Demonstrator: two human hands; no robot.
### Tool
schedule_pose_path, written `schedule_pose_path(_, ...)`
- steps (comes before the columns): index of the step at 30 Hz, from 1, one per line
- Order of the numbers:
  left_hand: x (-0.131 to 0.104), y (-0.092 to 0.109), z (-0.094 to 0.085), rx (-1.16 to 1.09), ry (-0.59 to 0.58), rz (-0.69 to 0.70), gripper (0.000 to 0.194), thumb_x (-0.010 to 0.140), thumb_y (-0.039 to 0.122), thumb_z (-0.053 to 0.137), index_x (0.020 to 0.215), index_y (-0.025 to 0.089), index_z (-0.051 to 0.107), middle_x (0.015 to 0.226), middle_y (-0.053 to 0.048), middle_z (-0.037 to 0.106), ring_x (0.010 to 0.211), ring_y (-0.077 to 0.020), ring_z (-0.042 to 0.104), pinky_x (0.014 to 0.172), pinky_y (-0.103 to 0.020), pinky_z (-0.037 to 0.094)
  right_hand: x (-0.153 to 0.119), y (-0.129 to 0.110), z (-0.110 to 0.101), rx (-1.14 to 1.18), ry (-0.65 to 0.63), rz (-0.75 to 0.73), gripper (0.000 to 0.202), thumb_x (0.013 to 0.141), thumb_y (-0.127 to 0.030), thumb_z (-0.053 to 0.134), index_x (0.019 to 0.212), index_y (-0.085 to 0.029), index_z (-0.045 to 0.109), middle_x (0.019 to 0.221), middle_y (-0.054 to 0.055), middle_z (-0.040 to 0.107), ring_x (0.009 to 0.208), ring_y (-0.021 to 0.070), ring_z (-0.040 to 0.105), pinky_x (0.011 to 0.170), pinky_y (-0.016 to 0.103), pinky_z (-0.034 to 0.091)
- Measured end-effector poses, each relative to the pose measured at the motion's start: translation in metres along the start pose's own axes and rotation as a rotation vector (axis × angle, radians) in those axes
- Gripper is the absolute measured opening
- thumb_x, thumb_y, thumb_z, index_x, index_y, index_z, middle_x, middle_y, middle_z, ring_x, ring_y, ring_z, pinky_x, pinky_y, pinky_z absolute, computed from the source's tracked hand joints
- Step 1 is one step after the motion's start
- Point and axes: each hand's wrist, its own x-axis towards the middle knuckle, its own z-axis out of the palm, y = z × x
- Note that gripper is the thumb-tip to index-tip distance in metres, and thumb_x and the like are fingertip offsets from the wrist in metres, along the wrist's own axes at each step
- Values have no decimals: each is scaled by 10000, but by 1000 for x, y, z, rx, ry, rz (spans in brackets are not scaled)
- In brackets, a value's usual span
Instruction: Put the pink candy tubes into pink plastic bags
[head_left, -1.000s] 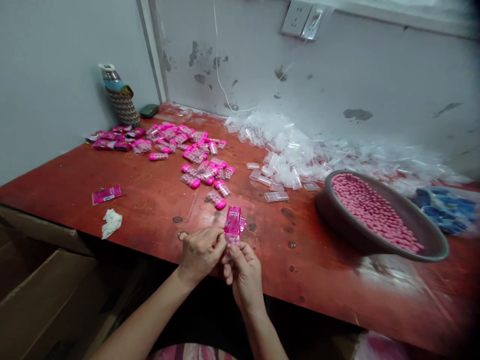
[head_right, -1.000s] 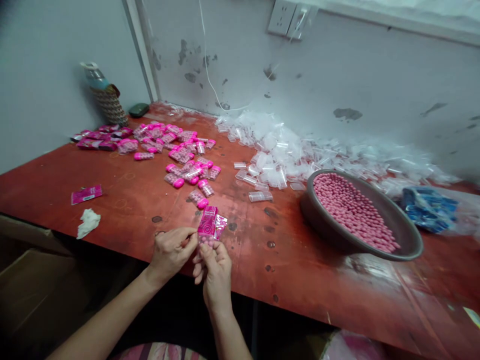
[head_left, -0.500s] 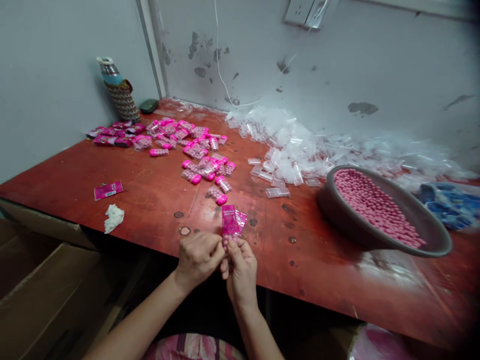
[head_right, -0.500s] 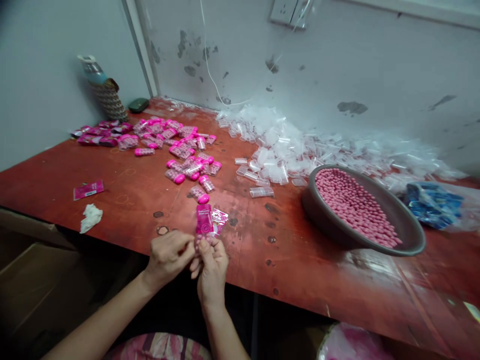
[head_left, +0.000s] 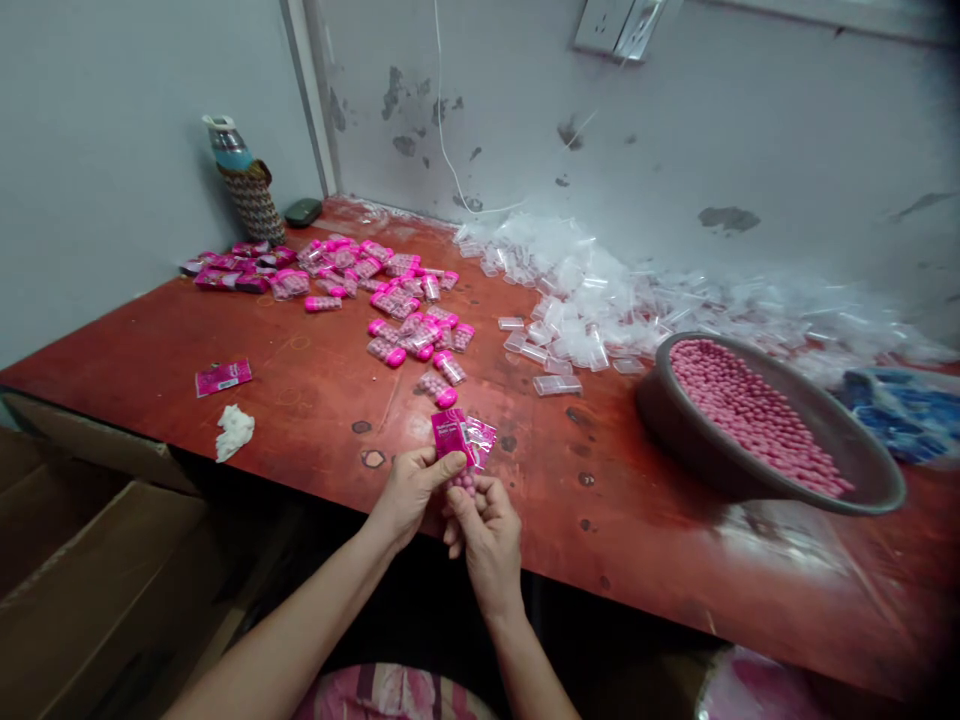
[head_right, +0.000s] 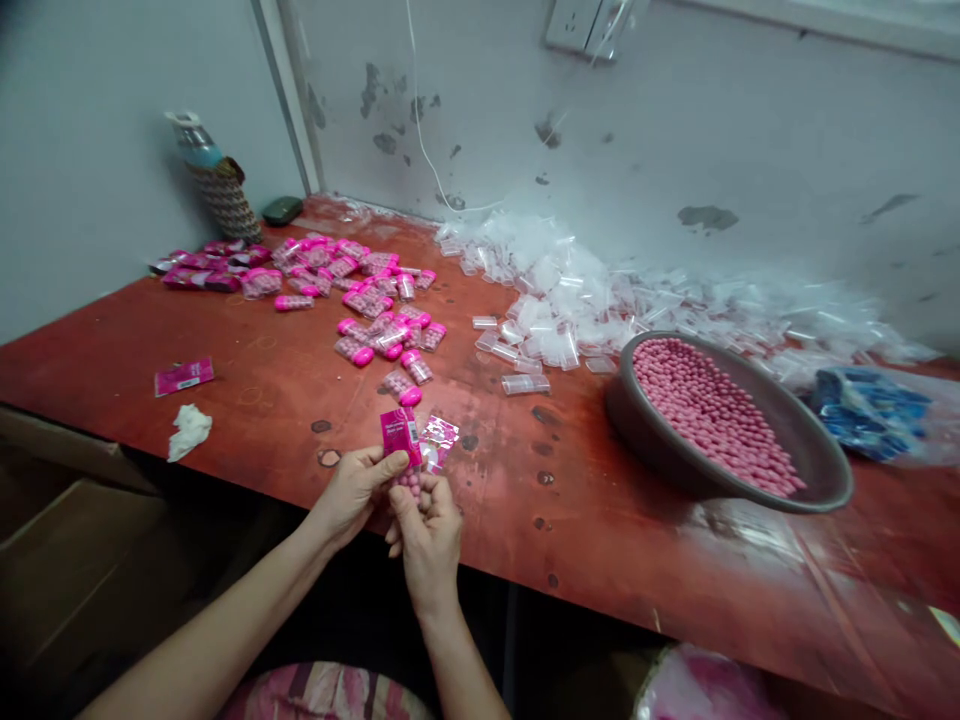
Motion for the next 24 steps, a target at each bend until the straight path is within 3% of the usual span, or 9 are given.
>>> schedule_pose_path(3, -2, 0, -2, -17, -14, -29, 258, 679, 342, 623, 648, 97, 548, 504, -8, 539, 348, -81, 452, 339, -195, 346, 1, 0, -3, 67, -44, 32, 201, 750, -334, 584, 810, -166, 490, 537, -42, 572, 312, 39, 418, 277, 118, 310)
schedule_pose_path(9, -8, -3, -6, -10, -192, -159, 303, 716, 376, 565, 574, 113, 516, 440, 19, 467, 355, -128, 506, 369, -241, 402, 6, 7, -5, 330, -63, 97, 206, 733, -313, 608, 723, -162, 469, 541, -30, 583, 288, 25, 400, 249, 97, 255)
schedule_pose_path(12, -9, -3, -6, -84, -129, -117, 278, 720, 369, 561, 620, 111, 536, 452, 33, 450, 325, -109, 467, 342, -243, 398, 5, 6, -5, 376, -99, 115, 202, 732, -303, 614, 823, -167, 496, 600, -14, 611, 353, 57, 492, 305, 130, 370)
schedule_pose_path(15, -12, -1, -7, -149, -20, -46, 232, 723, 318, 576, 729, 87, 583, 495, 19, 487, 349, -72, 440, 355, -209, 379, 2, 3, -6, 379, -168, 106, 218, 750, -265, 601, 921, -171, 503, 727, 22, 643, 516, 100, 599, 464, 195, 493)
schedule_pose_path(24, -26, -9, -4, -264, 39, -3, 185, 708, 242, 614, 629, 90, 548, 513, 37, 440, 404, -28, 377, 379, -160, 330, 3, 5, 6, 336, -112, 98, 173, 734, -260, 621, 813, -170, 497, 606, -14, 631, 475, 110, 602, 439, 196, 494)
